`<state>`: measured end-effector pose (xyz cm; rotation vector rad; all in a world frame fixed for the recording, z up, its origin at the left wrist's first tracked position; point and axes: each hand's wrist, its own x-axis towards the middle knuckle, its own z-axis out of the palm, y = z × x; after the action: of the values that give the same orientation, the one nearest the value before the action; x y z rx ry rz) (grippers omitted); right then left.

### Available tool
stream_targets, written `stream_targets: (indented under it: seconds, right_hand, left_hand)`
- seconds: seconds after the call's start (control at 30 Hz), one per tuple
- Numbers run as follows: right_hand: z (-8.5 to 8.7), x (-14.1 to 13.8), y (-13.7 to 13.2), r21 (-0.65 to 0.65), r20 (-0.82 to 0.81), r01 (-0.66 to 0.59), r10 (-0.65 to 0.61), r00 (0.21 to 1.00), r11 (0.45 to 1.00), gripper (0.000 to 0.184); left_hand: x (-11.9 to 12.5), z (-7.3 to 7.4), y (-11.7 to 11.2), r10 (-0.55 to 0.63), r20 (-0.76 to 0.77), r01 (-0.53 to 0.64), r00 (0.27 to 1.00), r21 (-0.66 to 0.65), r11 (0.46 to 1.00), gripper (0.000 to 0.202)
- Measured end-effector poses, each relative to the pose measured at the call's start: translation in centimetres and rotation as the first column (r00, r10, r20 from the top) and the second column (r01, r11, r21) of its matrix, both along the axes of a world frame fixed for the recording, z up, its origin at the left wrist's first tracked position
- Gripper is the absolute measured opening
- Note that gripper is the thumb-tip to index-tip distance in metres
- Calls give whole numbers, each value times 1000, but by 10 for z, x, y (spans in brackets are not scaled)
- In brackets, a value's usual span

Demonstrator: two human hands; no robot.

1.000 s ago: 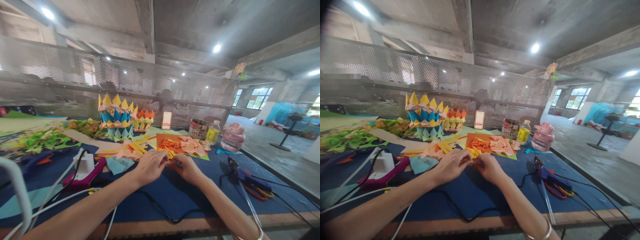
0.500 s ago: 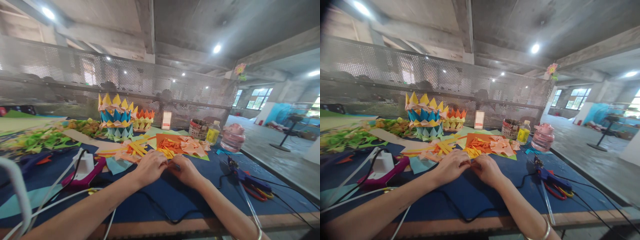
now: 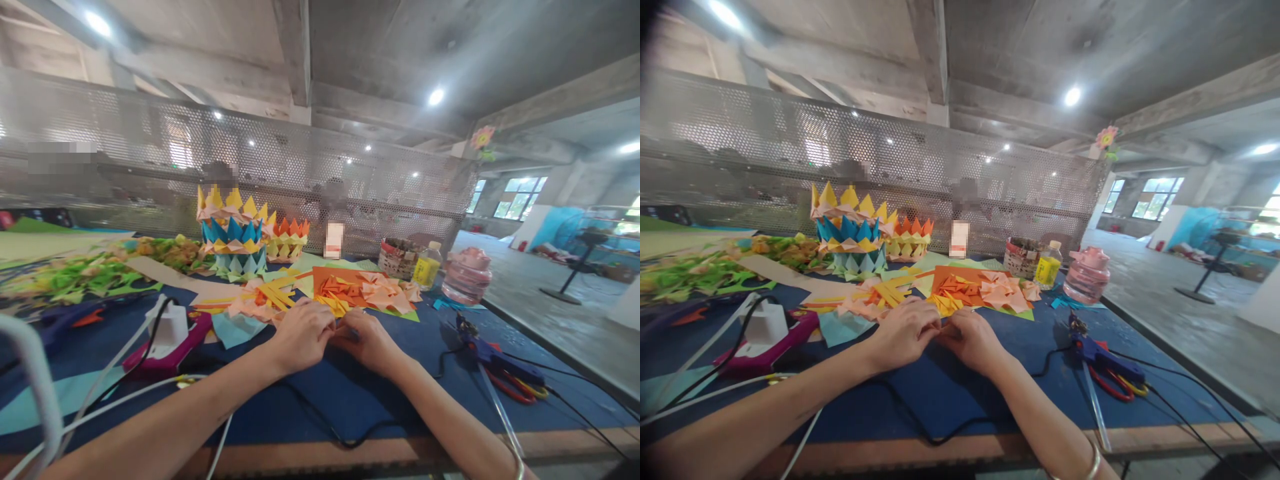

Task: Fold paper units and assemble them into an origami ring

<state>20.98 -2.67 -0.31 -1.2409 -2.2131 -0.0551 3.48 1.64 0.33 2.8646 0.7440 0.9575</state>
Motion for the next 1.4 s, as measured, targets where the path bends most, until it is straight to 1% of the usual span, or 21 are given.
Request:
stream_targets:
  seconds: [0.27,0.57,1.03,1.23,1.4]
  right_hand:
    - [2,-2,-1,-4,-7,-21,21,1000,1000,12]
    - [3,-2,0,-16,6,-15,15,1000,1000,7]
    - [2,-1,-1,-19,54,20,-19,998,1000,10]
    - [3,-1,-1,-15,79,27,-26,997,1000,7]
    - [0,0,1,-13,85,33,-32,996,999,10]
  left_hand:
    - [-2,-1,-1,-2,-8,3,1000,10,1000,12]
    - [-1,-3,1,14,-24,-13,1000,17,1000,11]
    - [-1,-4,-1,24,-31,-24,999,10,1000,12]
    - [-1,-6,2,46,-31,-47,998,-16,999,12]
    - [0,-4,2,39,-21,-40,999,-42,998,14]
